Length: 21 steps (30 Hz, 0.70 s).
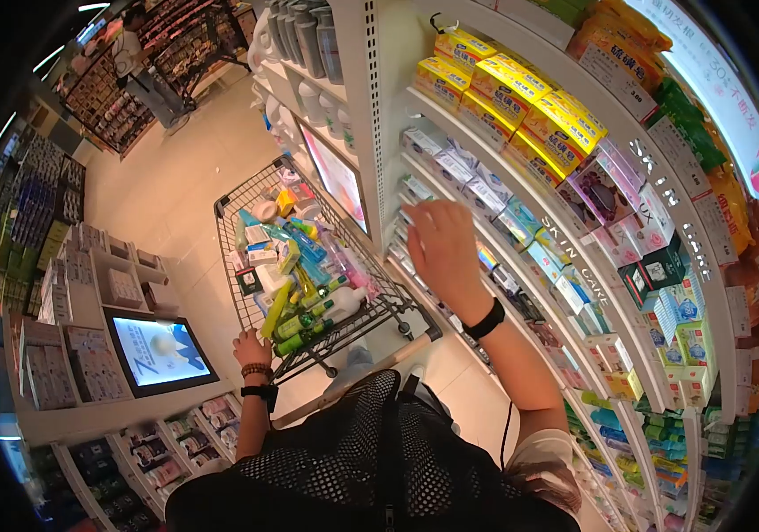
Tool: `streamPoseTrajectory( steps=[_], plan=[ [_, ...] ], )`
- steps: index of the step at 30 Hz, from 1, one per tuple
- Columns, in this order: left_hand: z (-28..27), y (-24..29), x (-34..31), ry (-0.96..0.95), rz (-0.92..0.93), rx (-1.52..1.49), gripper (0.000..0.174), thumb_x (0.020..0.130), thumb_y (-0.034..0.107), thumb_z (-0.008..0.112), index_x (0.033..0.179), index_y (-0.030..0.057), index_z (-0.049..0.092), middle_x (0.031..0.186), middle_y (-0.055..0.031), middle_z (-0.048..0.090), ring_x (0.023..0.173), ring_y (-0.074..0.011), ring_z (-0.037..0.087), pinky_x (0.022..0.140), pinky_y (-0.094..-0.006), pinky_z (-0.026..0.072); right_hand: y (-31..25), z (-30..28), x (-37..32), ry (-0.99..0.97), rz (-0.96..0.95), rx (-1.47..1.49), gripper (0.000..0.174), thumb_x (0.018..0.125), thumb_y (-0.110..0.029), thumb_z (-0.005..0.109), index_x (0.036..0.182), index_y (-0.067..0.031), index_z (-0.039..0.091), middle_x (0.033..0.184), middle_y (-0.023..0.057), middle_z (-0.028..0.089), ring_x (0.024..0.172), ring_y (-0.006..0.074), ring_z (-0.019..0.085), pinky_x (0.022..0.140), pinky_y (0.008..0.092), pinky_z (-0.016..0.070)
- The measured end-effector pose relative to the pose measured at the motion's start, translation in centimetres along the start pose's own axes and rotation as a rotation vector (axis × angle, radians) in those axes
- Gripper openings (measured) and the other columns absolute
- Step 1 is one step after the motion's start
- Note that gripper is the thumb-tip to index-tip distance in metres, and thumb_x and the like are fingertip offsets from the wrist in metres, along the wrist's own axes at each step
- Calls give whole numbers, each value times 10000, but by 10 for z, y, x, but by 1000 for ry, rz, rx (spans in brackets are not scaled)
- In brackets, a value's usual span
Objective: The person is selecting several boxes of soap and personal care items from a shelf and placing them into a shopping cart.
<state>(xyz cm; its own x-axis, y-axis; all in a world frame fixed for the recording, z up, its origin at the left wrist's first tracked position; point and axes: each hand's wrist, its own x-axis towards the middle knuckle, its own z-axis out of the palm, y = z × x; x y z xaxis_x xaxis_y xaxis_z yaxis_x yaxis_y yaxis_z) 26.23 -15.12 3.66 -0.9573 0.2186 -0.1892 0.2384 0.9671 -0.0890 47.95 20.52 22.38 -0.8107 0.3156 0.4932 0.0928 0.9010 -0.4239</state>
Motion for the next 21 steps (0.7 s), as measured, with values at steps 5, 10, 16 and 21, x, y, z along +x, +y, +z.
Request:
streamPoseTrajectory(
  steps=[5, 10, 16, 21],
  plan=[
    [86, -96, -33, -597, -305, -441, 600, 993, 353, 542, 1457, 44, 320, 1062, -275, 648, 828, -392, 711, 642, -541, 597, -82, 192, -194, -605, -200, 363, 471, 893, -452, 671, 1177, -77, 650, 916, 95, 667, 890, 280, 644, 844, 420, 479],
    [60, -80, -70, -580, -323, -817, 403, 1054, 245, 412, 1396, 61, 303, 1034, -301, 637, 618, -374, 696, 469, -471, 582, -103, 175, -208, -393, -129, 157, 500, 917, -529, 603, 684, -89, 656, 658, 56, 632, 679, 256, 597, 714, 393, 413],
    [180, -152, -34, -424, 232, -348, 563, 1017, 296, 504, 1369, -55, 240, 1062, -280, 658, 807, -343, 703, 586, -395, 592, -144, 167, -230, -208, 65, -160, 494, 920, -487, 608, 653, -79, 684, 638, 79, 613, 739, 252, 587, 824, 442, 409],
    [93, -138, -85, -918, 355, -690, 910, 984, 363, 541, 1514, -49, -74, 1091, -179, 674, 808, -260, 709, 575, -369, 606, -162, 169, -248, -200, 238, -247, 445, 916, -422, 633, 690, -48, 715, 703, 92, 619, 837, 285, 581, 1009, 493, 381]
  ],
)
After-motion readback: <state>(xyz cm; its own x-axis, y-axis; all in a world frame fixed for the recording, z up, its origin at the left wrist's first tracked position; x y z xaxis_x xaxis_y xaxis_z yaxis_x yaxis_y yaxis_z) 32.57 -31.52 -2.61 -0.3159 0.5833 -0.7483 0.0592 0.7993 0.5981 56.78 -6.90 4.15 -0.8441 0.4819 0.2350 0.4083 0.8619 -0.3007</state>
